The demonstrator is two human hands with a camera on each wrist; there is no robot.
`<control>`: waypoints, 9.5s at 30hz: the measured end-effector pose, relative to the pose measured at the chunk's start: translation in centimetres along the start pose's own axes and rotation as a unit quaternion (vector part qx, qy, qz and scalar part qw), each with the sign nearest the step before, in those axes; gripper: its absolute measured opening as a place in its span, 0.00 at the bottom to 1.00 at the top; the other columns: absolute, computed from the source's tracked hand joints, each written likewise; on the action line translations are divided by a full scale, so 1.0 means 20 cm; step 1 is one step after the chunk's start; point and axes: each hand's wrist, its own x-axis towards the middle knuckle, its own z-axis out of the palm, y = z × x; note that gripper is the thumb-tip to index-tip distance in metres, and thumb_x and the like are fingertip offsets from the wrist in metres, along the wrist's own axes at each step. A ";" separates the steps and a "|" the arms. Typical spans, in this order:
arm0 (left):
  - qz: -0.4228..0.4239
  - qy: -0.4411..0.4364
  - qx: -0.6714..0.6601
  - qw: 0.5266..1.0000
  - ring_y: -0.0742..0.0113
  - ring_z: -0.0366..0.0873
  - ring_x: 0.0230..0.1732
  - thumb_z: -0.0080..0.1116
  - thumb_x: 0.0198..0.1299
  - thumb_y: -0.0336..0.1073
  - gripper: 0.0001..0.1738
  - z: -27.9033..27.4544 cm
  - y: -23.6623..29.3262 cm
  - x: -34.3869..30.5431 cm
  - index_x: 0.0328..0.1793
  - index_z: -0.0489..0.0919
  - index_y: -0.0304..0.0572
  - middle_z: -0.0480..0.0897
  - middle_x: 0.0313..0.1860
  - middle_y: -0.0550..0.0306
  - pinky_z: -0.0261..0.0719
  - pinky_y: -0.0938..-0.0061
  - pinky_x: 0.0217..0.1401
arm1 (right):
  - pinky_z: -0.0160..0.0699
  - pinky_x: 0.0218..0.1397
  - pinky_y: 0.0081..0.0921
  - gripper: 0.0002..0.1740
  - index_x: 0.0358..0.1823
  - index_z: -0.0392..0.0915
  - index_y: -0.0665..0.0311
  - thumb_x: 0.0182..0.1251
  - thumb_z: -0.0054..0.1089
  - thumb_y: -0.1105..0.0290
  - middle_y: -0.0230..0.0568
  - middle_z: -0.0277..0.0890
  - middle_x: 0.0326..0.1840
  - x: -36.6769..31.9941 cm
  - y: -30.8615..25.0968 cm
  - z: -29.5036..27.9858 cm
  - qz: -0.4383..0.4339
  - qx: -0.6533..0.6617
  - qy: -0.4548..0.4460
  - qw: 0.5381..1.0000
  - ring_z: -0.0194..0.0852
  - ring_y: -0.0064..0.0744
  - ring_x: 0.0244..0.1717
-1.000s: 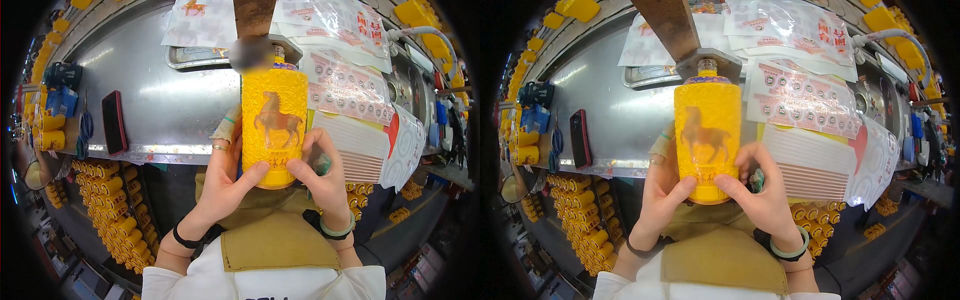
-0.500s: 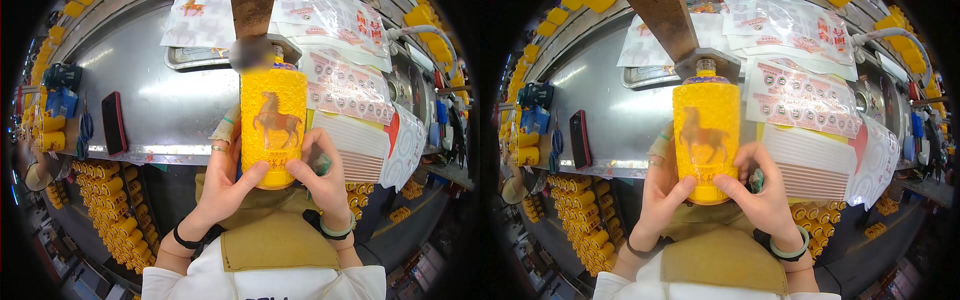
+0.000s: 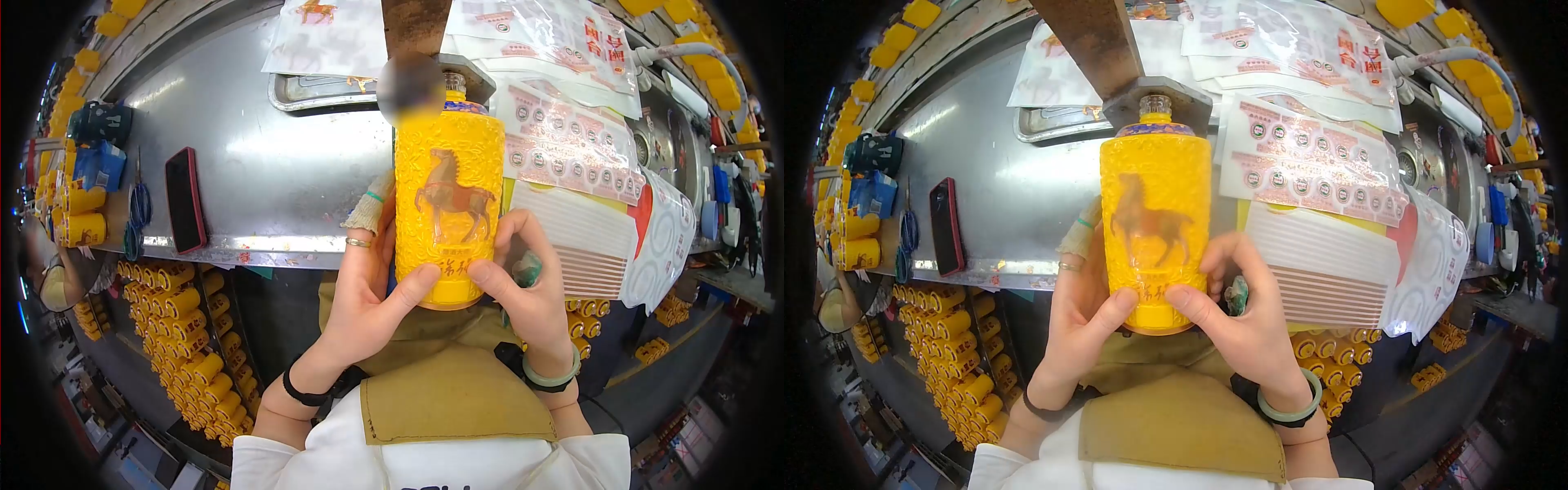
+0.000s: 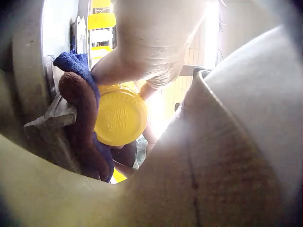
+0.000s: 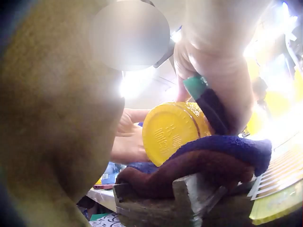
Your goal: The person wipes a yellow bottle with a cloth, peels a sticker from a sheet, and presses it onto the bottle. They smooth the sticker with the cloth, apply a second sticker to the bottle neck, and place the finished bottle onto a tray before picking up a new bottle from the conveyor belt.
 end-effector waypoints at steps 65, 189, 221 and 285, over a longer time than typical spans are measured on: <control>0.287 0.056 0.513 0.807 0.47 0.72 0.74 0.82 0.51 0.30 0.47 0.01 -0.13 -0.12 0.76 0.68 0.26 0.67 0.76 0.37 0.71 0.60 0.76 | 0.72 0.34 0.32 0.10 0.47 0.82 0.67 0.64 0.65 0.82 0.44 0.76 0.34 -0.11 -0.10 -0.02 -0.225 -0.271 0.151 0.924 0.74 0.41 0.31; 0.301 0.031 0.635 0.711 0.36 0.56 0.77 0.80 0.48 0.60 0.32 0.04 0.11 0.04 0.60 0.87 0.67 0.63 0.78 0.43 0.65 0.44 0.77 | 0.83 0.51 0.28 0.25 0.64 0.77 0.67 0.65 0.68 0.83 0.47 0.84 0.49 0.09 -0.27 -0.08 -0.280 -0.248 0.163 0.913 0.86 0.37 0.48; 0.187 0.028 0.375 0.908 0.51 0.77 0.70 0.91 0.38 0.41 0.70 -0.03 0.00 -0.01 0.84 0.55 0.27 0.75 0.73 0.40 0.74 0.59 0.74 | 0.77 0.47 0.33 0.18 0.52 0.82 0.63 0.59 0.69 0.77 0.39 0.82 0.42 0.44 -0.51 -0.12 -0.480 -0.443 0.153 0.742 0.77 0.40 0.40; -0.145 0.328 -0.094 0.929 0.51 0.82 0.57 0.34 0.75 0.70 0.45 -1.22 -0.31 0.16 0.63 0.79 0.30 0.86 0.57 0.45 0.81 0.59 0.62 | 0.84 0.58 0.47 0.19 0.53 0.88 0.57 0.69 0.62 0.55 0.51 0.86 0.56 -2.28 2.65 -1.32 0.558 -0.193 0.576 0.565 0.85 0.56 0.57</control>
